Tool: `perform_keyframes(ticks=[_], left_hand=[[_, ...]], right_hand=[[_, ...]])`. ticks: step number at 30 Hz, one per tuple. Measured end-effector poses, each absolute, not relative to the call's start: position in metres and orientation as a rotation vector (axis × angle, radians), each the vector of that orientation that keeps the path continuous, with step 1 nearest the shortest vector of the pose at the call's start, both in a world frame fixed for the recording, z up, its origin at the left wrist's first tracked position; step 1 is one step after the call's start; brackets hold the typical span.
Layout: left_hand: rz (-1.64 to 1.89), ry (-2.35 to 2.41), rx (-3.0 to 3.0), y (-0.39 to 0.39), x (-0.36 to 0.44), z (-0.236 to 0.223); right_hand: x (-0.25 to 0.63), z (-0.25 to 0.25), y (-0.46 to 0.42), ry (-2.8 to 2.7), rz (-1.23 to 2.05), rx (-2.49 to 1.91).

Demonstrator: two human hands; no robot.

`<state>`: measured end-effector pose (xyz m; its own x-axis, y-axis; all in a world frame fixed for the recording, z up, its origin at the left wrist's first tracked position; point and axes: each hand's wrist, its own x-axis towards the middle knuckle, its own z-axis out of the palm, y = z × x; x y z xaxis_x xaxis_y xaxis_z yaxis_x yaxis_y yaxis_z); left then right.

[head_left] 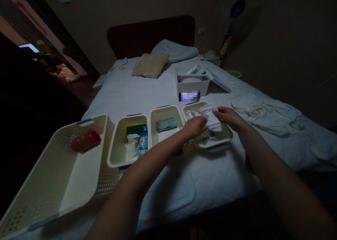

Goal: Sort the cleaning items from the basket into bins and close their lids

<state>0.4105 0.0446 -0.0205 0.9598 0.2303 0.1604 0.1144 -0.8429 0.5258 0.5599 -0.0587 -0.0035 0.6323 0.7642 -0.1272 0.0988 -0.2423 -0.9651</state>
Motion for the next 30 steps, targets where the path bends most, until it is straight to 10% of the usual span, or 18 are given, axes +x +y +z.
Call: perform_keyframes(ticks=[30], left_hand=[[-0.184,-0.152,3.119,0.024,0.415,-0.022]], right_hand=[[0.556,-0.048,-0.029,-1.252,0.421,-2.659]])
